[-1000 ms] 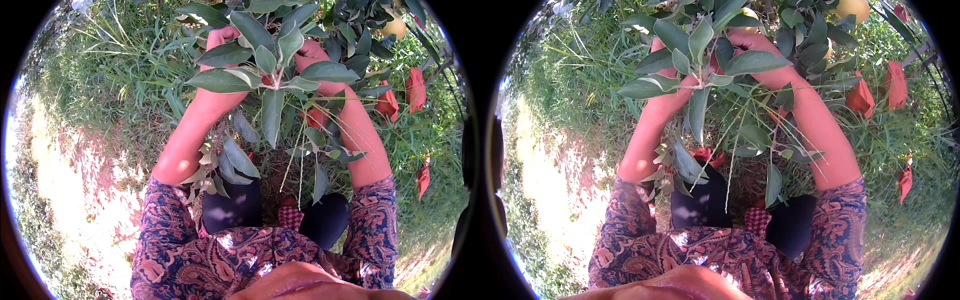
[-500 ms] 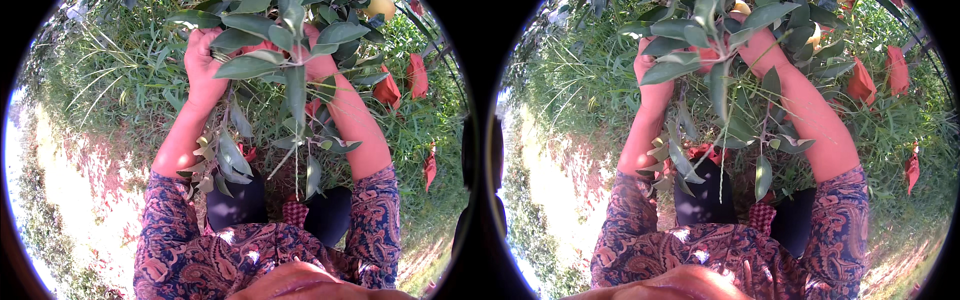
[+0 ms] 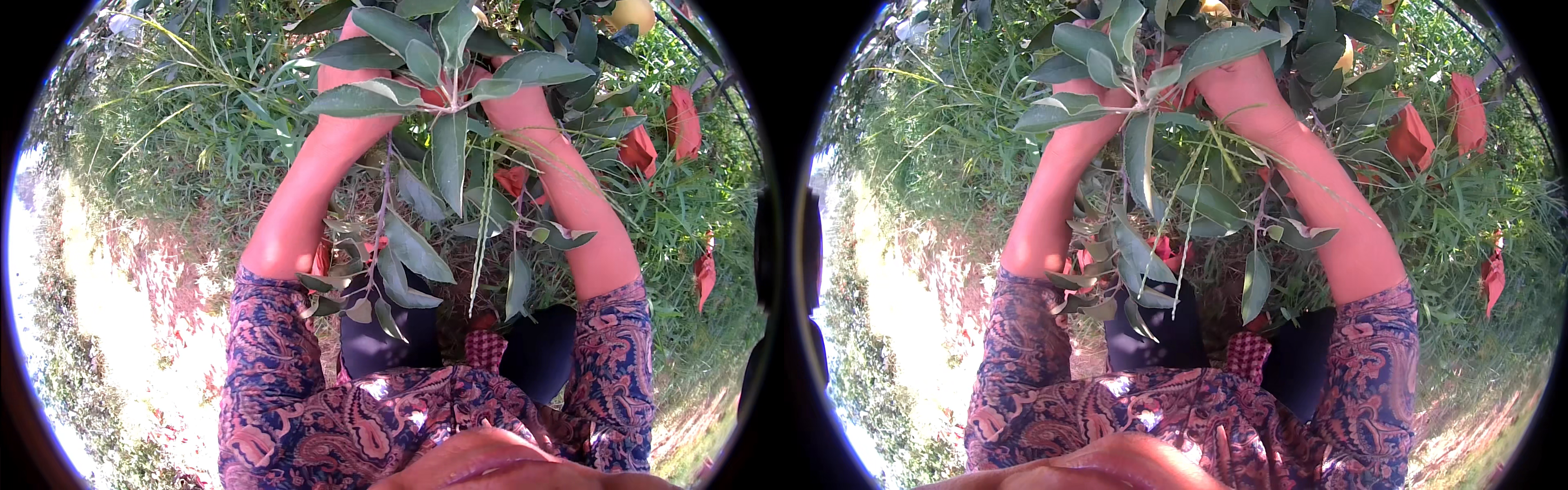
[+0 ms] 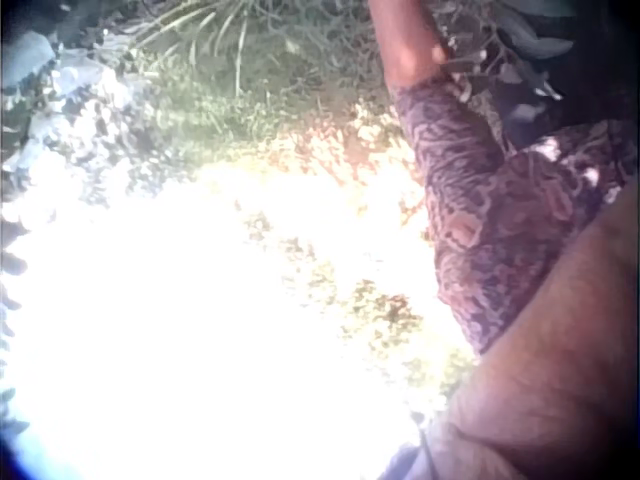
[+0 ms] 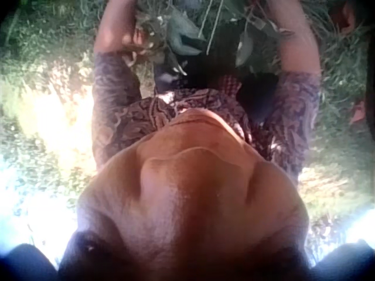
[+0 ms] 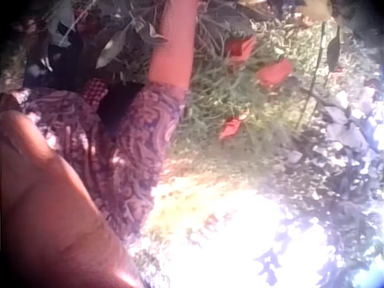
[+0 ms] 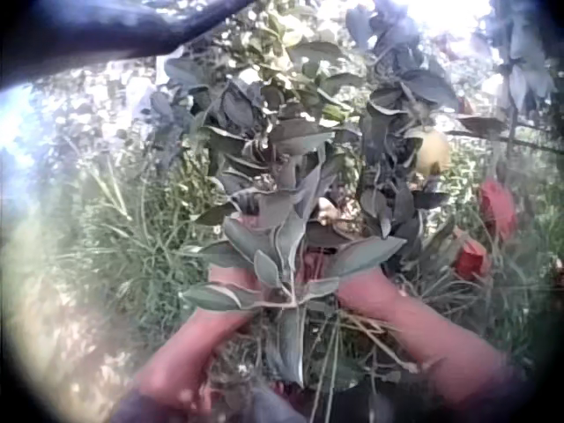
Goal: The person removes protective paper bags from apples hanging on trees in an orchard. They reach up to the branches, carefully open the folded tops of the bags, and pull them down to reveal the fruit inside.
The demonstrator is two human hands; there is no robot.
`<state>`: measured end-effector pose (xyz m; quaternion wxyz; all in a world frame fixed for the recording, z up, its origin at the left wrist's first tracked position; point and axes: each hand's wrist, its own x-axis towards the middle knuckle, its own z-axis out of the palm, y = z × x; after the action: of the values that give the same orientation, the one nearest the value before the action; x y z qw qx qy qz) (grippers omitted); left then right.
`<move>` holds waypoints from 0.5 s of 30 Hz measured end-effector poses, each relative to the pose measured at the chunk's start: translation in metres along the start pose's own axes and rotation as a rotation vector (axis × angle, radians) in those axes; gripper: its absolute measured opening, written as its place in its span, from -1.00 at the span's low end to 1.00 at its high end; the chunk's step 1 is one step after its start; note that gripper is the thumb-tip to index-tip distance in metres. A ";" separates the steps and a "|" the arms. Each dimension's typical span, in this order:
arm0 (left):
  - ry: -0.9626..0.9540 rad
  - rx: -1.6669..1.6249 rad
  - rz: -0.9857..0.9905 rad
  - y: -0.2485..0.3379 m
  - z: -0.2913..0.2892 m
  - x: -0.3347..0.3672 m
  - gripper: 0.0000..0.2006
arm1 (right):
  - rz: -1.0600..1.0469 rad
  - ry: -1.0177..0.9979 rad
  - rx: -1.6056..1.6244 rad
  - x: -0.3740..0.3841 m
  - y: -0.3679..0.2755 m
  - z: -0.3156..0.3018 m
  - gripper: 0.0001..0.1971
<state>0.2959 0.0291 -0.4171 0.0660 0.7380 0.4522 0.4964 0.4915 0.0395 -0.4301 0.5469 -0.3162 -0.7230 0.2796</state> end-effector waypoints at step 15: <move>-0.149 0.022 0.237 0.016 -0.016 0.013 -0.71 | 0.001 0.008 0.049 0.001 0.018 0.002 -0.77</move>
<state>0.2940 0.0240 -0.3915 0.0323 0.8217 0.3611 0.4397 0.4919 0.0517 -0.4433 0.5574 -0.3040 -0.7136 0.2960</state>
